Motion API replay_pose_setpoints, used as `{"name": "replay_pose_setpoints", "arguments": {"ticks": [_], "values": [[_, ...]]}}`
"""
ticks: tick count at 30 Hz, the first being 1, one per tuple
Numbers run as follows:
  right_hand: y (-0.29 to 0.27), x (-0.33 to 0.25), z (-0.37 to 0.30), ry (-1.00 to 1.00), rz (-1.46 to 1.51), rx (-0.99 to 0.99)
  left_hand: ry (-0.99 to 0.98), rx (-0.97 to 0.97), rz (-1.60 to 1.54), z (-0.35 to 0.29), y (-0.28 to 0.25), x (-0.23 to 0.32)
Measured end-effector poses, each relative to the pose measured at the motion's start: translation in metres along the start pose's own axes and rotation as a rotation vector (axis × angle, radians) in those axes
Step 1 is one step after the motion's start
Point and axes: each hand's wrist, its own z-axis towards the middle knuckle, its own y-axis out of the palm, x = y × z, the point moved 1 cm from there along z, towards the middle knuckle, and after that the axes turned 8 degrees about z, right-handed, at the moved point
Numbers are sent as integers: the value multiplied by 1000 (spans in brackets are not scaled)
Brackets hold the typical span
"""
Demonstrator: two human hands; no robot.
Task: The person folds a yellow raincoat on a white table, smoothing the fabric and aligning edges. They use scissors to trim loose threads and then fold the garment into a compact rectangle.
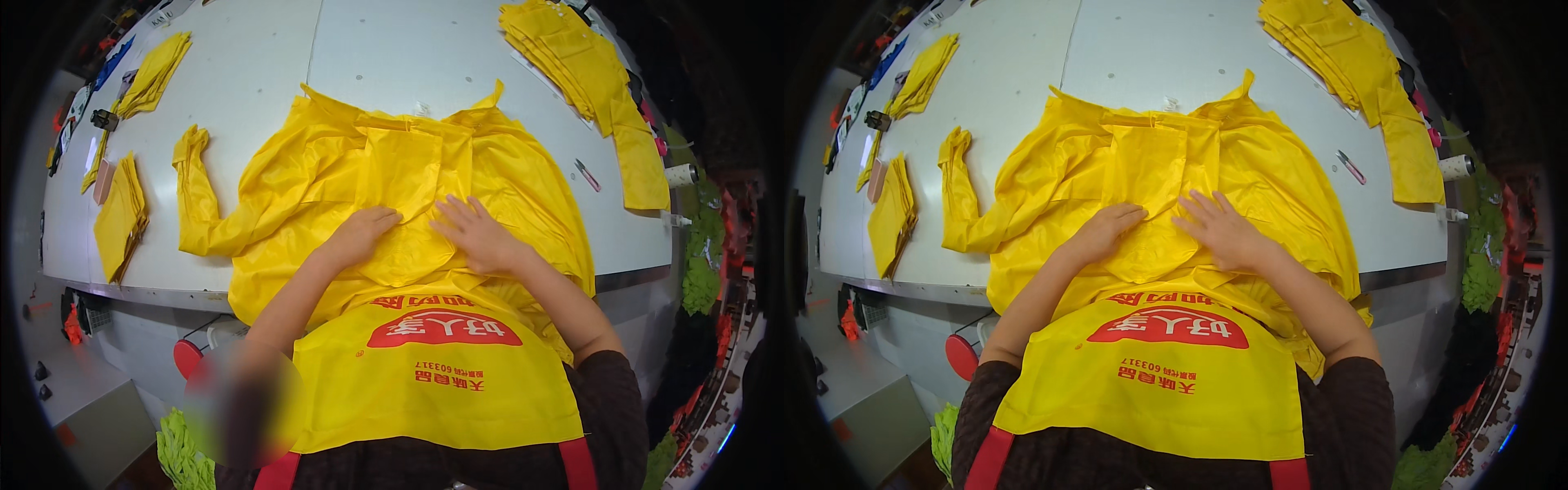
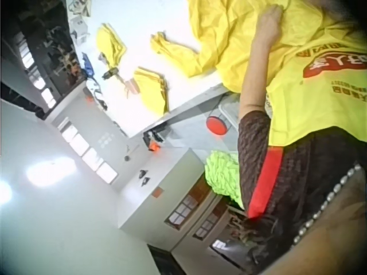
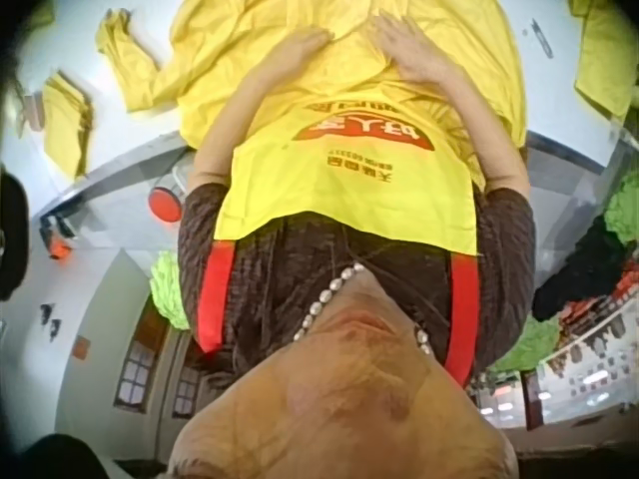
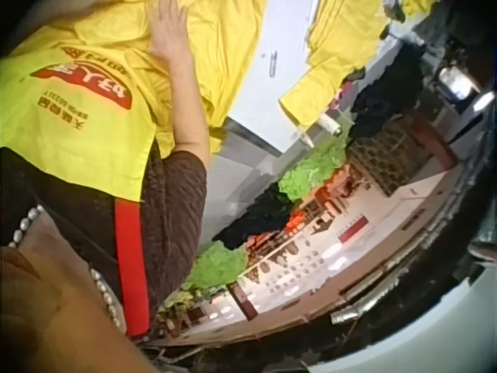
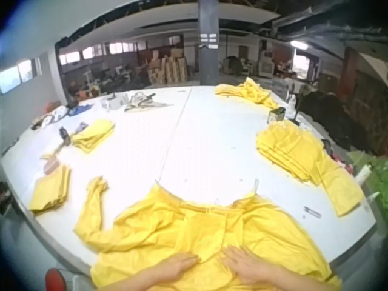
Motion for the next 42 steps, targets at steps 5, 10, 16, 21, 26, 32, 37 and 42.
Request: {"name": "replay_pose_setpoints", "arguments": {"ticks": [5,10,16,21,26,32,37,42], "values": [[61,14,3,-40,203,385,-156,-179,-197,14,-12,0],[70,37,20,629,710,558,-575,-96,-1153,-1,-5,-36],[61,28,37,607,259,630,-668,218,-570,16,12,-31],[28,-20,39,58,-77,619,-749,42,-76,39,1,-7],[57,-4,42,-6,-10,562,-625,79,52,35,0,-8],[67,26,47,11,240,623,169,386,322,30,-19,32],[56,23,52,18,121,619,-32,265,64,40,18,0],[42,-4,46,45,-81,645,-321,158,-174,53,18,-4]]}}
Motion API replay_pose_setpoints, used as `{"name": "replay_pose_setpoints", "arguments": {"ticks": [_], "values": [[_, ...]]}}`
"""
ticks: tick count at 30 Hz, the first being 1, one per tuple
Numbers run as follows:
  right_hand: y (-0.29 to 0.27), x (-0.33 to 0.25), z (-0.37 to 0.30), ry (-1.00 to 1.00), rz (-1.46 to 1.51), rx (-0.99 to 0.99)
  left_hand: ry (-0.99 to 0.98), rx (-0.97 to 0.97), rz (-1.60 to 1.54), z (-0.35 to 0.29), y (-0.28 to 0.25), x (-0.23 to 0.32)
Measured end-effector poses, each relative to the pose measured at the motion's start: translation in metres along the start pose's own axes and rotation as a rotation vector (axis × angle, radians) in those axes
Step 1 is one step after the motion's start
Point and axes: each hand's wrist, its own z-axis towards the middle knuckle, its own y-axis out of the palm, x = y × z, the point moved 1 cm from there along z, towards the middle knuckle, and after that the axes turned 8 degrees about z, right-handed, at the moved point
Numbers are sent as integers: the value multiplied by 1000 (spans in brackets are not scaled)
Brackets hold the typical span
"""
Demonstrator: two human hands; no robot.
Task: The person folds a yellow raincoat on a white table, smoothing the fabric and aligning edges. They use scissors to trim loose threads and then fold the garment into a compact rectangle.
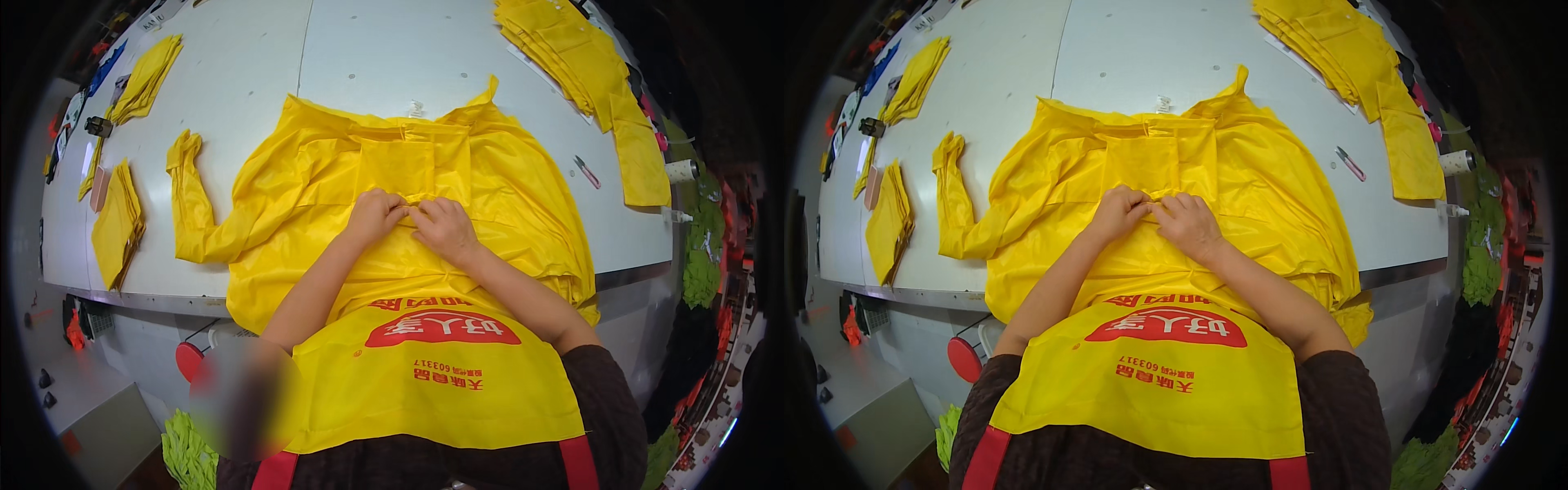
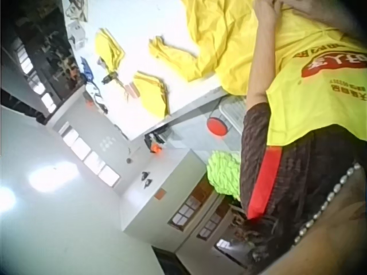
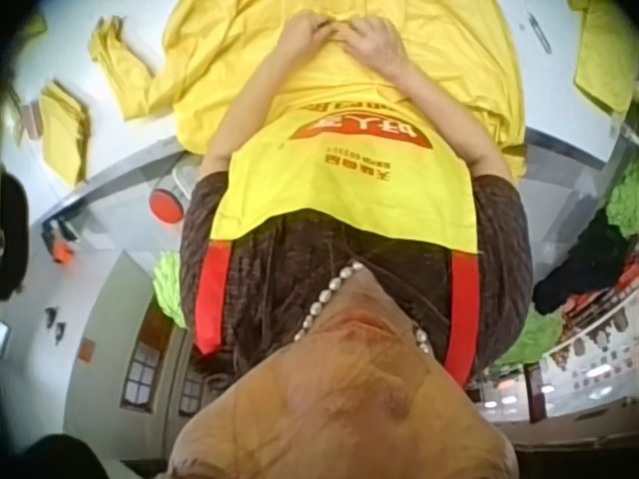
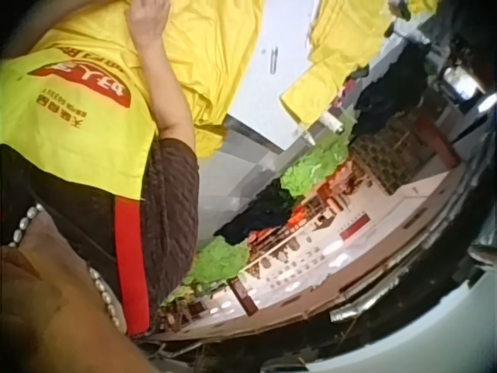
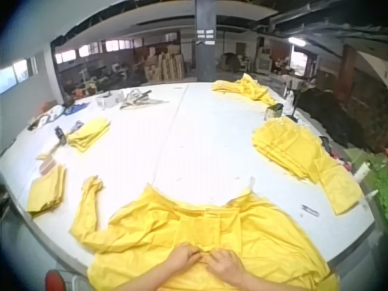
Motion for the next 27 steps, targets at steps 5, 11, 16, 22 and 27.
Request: {"name": "replay_pose_setpoints", "arguments": {"ticks": [5,11,16,22,27], "values": [[18,28,-11,96,241,-81,-149,-80,-139,2,-6,0],[19,46,-3,156,345,-140,380,222,422,-8,-14,11],[-6,20,18,23,-35,51,269,161,365,4,-10,-1],[21,56,12,108,166,-95,194,99,423,24,-5,-14],[15,80,34,585,716,-327,361,307,426,22,-4,8]]}}
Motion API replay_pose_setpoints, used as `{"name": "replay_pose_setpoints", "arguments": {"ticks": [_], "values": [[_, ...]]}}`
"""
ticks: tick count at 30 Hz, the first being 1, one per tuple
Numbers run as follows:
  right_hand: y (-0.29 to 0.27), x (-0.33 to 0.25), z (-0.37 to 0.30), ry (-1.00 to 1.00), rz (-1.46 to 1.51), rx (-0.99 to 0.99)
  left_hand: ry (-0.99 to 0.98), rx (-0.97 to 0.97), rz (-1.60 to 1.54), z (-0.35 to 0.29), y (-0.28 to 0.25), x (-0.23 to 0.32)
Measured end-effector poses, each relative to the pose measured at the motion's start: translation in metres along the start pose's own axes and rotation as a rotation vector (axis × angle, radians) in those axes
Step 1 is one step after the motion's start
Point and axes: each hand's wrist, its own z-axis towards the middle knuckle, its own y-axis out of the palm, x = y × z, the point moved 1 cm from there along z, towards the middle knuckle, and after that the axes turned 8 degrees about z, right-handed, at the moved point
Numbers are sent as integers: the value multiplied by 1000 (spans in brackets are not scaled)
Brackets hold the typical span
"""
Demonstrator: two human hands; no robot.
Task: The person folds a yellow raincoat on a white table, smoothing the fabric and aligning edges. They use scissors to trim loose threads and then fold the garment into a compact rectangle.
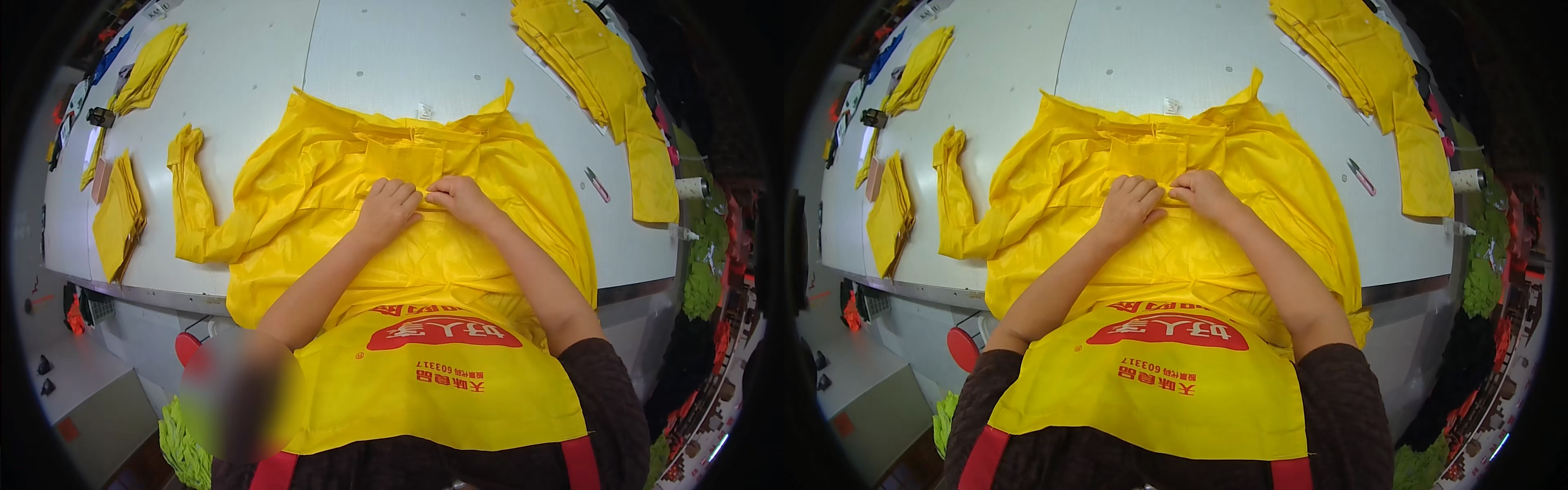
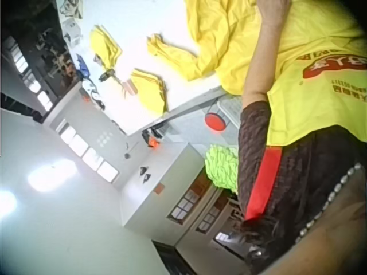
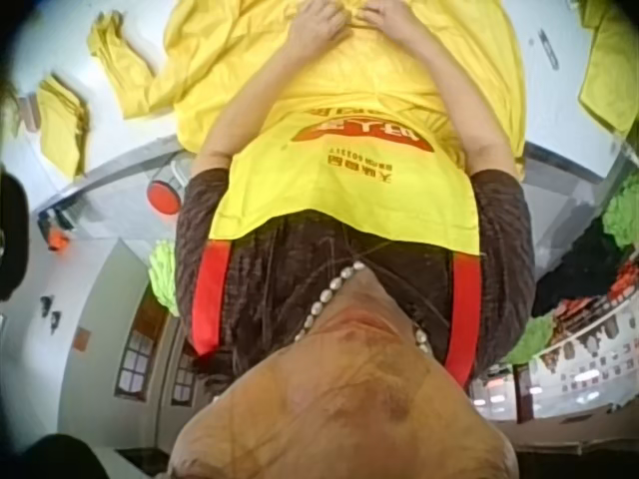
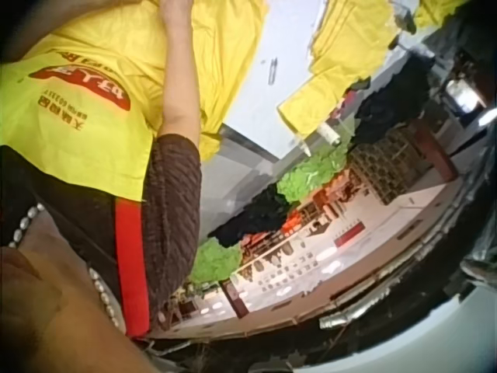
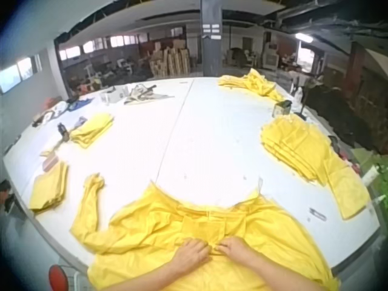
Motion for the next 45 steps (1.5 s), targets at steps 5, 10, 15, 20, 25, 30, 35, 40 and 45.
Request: {"name": "replay_pose_setpoints", "arguments": {"ticks": [5,10,15,20,25,30,35,40,45], "values": [[-1,-30,-3,-460,-488,174,-2,-93,-267,0,12,-19],[-10,-3,9,-465,-405,160,-205,-500,-419,29,20,-39],[-27,5,28,-55,-102,-51,-12,-7,-149,29,13,-19],[-31,-24,28,-366,-493,136,5,-84,-157,31,17,-28],[-33,-7,33,-477,-545,99,-104,-321,-315,52,21,-48],[-46,4,56,-226,-232,-15,-5,62,16,55,4,-25],[-52,-27,64,-126,-632,-33,-11,125,142,50,34,-26],[-37,-73,92,-381,-743,269,-103,83,103,55,37,-20],[-28,-47,140,-342,-884,71,-65,161,39,60,44,-25]]}}
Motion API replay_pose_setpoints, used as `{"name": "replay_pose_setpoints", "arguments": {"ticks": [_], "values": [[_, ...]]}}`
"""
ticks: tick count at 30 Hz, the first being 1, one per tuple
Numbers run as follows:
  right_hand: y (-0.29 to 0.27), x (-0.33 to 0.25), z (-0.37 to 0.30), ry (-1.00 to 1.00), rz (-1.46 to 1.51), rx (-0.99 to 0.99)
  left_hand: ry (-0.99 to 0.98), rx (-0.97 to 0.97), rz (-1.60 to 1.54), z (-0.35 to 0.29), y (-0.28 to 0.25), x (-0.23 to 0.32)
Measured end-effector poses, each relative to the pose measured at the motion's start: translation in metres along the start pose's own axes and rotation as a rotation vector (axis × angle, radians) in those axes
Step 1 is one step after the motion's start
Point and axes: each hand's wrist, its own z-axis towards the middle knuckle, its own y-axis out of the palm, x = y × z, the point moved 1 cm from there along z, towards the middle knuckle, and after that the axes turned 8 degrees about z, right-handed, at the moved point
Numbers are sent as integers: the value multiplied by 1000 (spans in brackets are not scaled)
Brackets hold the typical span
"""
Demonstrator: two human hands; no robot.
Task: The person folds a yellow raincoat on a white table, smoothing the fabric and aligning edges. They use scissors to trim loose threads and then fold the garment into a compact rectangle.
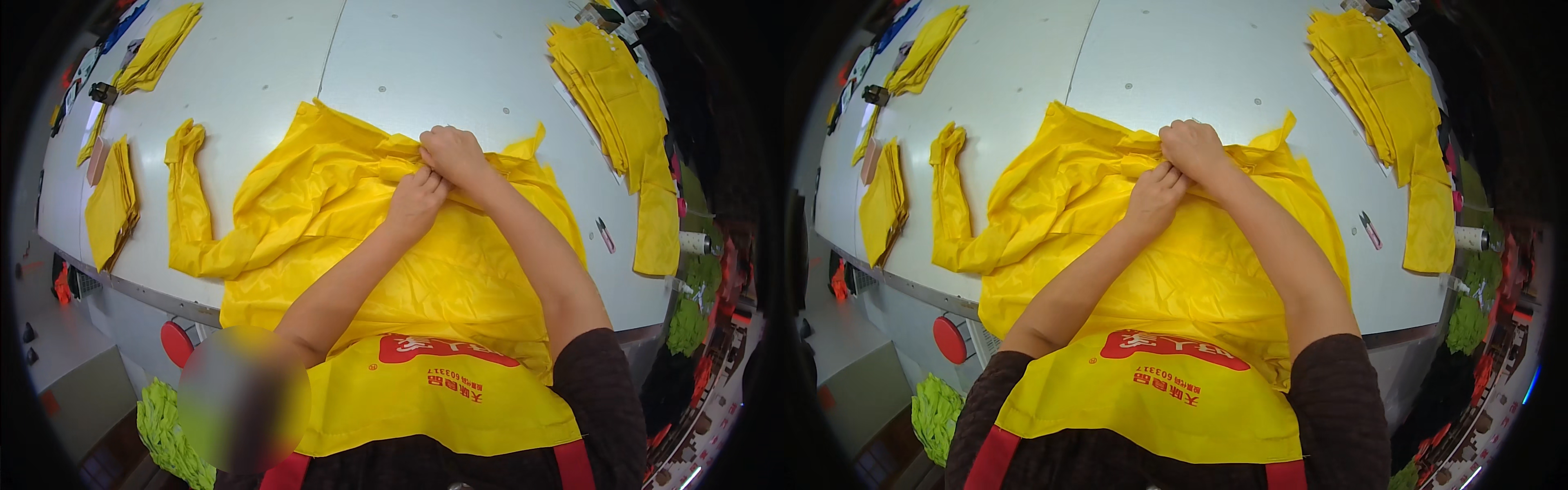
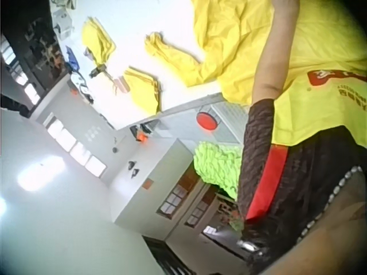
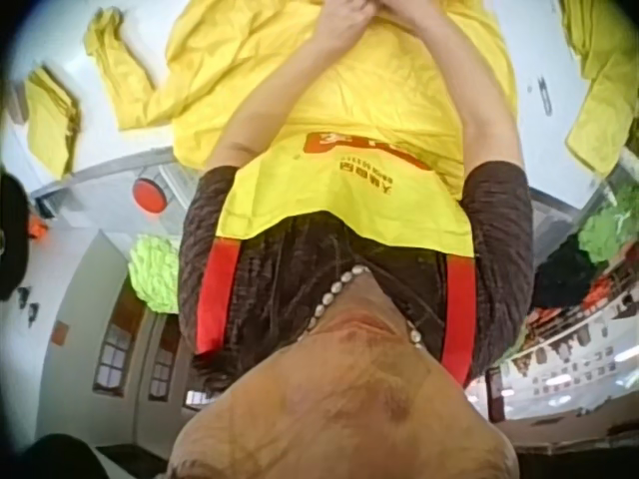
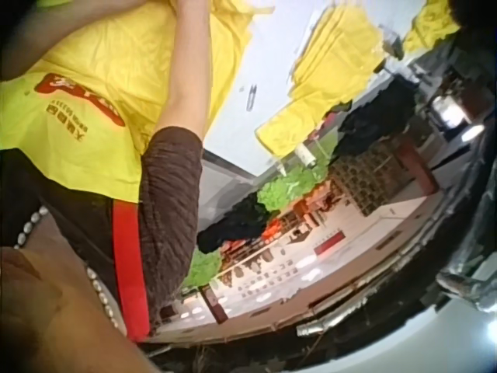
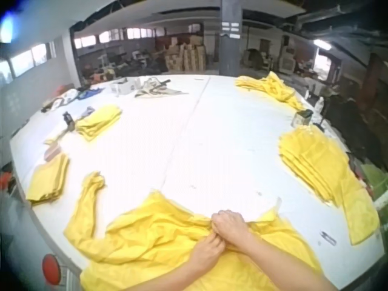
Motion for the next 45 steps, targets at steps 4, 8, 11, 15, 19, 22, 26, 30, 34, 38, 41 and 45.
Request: {"name": "replay_pose_setpoints", "arguments": {"ticks": [4,8,11,15,19,22,26,30,34,38,41,45], "values": [[-3,8,9,-3,48,-41,-3,-24,-47,3,3,-6],[1,11,12,123,221,101,-19,-41,-101,7,-5,-5],[2,14,15,229,331,9,-15,-79,-127,7,-1,-9],[-7,19,24,245,351,-118,24,-107,-142,9,2,-16],[-28,29,24,-14,208,-164,14,-240,-134,12,-1,-18],[-28,48,23,-14,34,-148,37,-291,-158,18,0,-26],[-31,72,3,106,-87,-165,59,-368,-206,29,9,-39],[-38,71,-8,192,10,-81,43,-378,-255,40,12,-46],[-24,94,-9,244,166,80,-43,-497,-399,55,16,-55],[-28,89,-9,71,334,51,-89,-503,-435,64,19,-62],[-24,92,-12,29,361,-75,-138,-527,-353,69,17,-58],[-22,105,-3,122,408,-178,-280,-672,-281,83,16,-55]]}}
